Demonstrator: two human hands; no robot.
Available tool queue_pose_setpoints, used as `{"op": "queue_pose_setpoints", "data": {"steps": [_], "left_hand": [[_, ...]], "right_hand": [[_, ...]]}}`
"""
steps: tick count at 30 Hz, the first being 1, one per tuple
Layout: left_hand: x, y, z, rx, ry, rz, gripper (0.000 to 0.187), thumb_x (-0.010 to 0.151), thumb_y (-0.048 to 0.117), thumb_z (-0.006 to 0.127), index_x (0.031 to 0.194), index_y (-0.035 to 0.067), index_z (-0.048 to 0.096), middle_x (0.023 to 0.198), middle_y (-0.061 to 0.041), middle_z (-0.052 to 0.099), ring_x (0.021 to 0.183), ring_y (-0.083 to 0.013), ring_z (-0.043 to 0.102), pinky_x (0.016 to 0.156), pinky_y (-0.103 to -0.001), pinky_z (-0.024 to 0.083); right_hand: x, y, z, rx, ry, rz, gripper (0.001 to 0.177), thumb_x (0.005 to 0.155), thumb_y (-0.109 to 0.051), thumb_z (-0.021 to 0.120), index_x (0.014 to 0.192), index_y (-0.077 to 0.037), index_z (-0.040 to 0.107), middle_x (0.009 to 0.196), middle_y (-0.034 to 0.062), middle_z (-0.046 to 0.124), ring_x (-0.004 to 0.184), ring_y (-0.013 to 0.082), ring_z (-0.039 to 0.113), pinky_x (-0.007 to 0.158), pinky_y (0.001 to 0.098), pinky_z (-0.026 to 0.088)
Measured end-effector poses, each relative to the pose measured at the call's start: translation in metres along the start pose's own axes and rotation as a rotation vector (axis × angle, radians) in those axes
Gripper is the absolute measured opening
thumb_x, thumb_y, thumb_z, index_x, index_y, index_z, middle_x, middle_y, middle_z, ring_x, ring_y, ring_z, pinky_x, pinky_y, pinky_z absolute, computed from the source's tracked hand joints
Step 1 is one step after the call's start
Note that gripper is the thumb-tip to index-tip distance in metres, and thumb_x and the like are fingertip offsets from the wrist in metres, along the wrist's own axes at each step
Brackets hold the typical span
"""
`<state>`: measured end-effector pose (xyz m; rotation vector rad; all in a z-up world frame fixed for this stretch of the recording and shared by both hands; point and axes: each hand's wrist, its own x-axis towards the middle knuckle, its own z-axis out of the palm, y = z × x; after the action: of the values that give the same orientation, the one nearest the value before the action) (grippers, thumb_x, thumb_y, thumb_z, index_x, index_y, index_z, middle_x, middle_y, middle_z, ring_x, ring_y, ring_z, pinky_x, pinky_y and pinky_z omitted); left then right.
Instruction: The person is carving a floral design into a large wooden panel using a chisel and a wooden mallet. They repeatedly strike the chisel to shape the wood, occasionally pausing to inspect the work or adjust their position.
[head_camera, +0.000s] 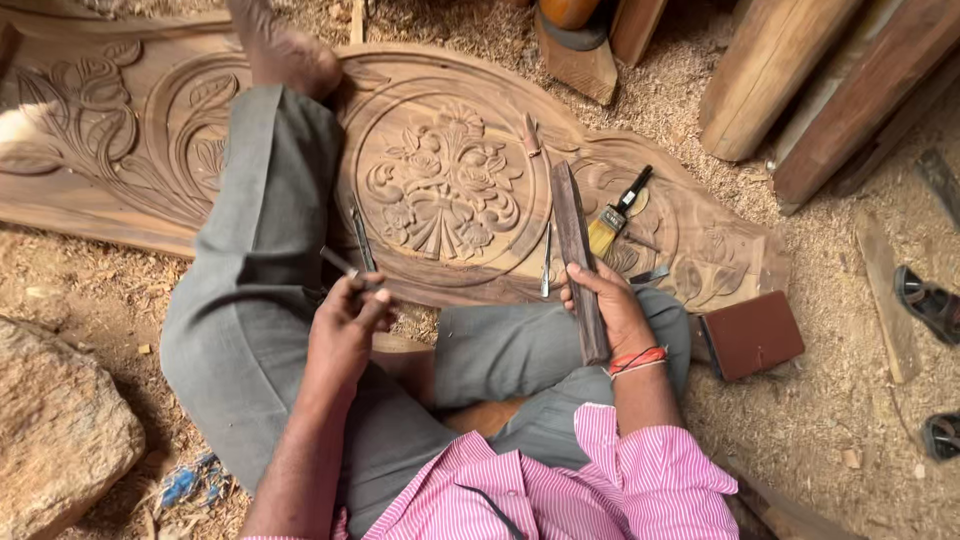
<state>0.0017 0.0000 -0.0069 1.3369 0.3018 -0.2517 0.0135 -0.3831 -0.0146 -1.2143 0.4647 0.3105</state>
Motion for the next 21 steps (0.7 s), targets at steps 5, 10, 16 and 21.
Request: {"op": "queue_pose_setpoints", "data": {"steps": [5, 10, 16, 21], "left_hand": [[0.022, -0.011, 0.015, -0.087, -0.158, 0.018, 0.030, 0.098, 0.006, 0.066, 0.128, -0.001, 0.065, 0.093, -0.001, 0.070, 0.084, -0.0090, 0.065, 0.077, -0.024, 0.054], [0.013, -0.013, 0.014, 0.166, -0.175, 0.005, 0.032, 0.095, 0.009, 0.072, 0.126, 0.001, 0.068, 0.092, -0.001, 0.073, 0.088, -0.0069, 0.065, 0.084, -0.023, 0.053], [0.009, 0.010, 0.029, 0.530, -0.187, -0.050, 0.029, 0.091, 0.018, 0.075, 0.117, 0.006, 0.071, 0.094, -0.003, 0.078, 0.088, -0.0105, 0.071, 0.081, -0.028, 0.055], [0.027, 0.004, 0.044, 0.844, -0.476, 0.037, 0.023, 0.086, 0.023, 0.077, 0.103, 0.008, 0.071, 0.093, -0.010, 0.078, 0.085, -0.0234, 0.075, 0.076, -0.038, 0.057]], "right_hand": [[0.009, -0.009, 0.004, -0.028, 0.020, 0.024, 0.021, 0.097, -0.020, 0.069, 0.112, -0.007, 0.064, 0.088, 0.0039, 0.067, 0.072, 0.0114, 0.065, 0.062, 0.0245, 0.054], [0.019, -0.004, -0.004, -0.048, 0.014, 0.078, 0.024, 0.095, -0.021, 0.069, 0.114, -0.007, 0.064, 0.090, 0.0031, 0.067, 0.073, 0.0108, 0.065, 0.062, 0.0245, 0.055], [0.019, -0.009, -0.004, -0.047, 0.026, 0.084, 0.030, 0.092, -0.018, 0.071, 0.118, -0.006, 0.063, 0.093, 0.0015, 0.065, 0.072, 0.0110, 0.065, 0.062, 0.0239, 0.055], [0.015, -0.011, 0.004, -0.042, -0.017, 0.095, 0.034, 0.093, -0.018, 0.070, 0.124, -0.006, 0.061, 0.095, -0.0002, 0.064, 0.073, 0.0083, 0.065, 0.061, 0.0222, 0.055]]}}
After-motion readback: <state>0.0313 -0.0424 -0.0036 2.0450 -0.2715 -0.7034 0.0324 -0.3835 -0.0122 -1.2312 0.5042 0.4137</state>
